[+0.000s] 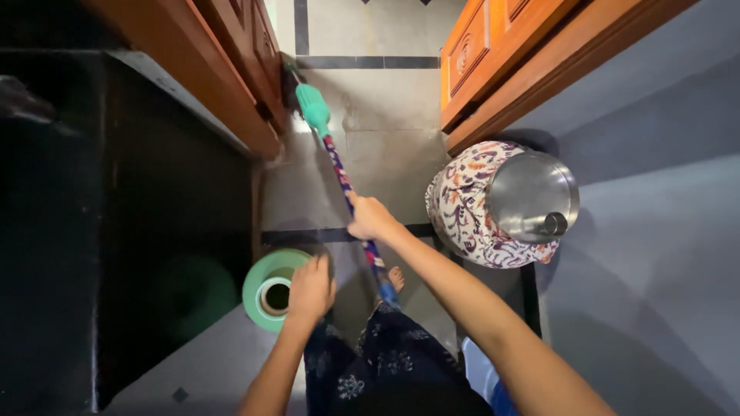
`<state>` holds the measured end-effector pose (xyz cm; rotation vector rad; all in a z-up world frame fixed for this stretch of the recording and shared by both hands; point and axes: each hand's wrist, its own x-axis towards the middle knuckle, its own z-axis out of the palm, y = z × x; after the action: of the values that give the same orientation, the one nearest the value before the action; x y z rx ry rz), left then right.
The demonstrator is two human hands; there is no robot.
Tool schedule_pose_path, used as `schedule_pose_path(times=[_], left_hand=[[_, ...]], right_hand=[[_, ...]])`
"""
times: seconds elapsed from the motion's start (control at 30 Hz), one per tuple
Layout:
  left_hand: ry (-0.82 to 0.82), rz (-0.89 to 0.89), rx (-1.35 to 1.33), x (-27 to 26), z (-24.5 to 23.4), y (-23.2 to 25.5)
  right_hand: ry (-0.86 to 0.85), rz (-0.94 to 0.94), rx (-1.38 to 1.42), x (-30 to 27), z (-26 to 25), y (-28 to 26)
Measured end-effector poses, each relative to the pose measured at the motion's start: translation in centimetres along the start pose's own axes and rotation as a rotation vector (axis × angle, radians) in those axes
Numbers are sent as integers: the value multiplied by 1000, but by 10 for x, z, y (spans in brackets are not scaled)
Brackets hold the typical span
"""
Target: The person is mopping the tiled floor using a bucket and a mop.
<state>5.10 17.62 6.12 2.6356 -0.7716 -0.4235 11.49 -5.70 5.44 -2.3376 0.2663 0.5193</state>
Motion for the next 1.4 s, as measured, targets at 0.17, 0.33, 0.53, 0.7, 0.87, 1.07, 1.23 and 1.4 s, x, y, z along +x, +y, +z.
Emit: schedule_pose_path(times=[0.17, 0.33, 0.53, 0.7, 0.87, 1.07, 1.23, 1.4], left_hand=[[-180, -136, -173, -70, 25, 0], [-261, -152, -244, -112, 36, -11], [-342, -24, -230, -112, 31, -48], [-373, 67, -185, -112, 25, -83], [-484, 157, -119, -111, 43, -99], [-690, 51, -133, -120, 73, -98], [-715, -4, -128, -110, 62, -75], [-704, -65, -117, -86, 30, -54]], right_hand=[[166, 53, 123, 45, 11, -9], [89, 460, 303, 5, 8, 34], [201, 409, 31, -153, 81, 131], [233, 452, 85, -364, 133, 114], [73, 766, 281, -541, 187, 79], [89, 491, 346, -602, 244, 145], [10, 829, 492, -500, 103, 32], [-63, 629, 939, -353, 40, 80]])
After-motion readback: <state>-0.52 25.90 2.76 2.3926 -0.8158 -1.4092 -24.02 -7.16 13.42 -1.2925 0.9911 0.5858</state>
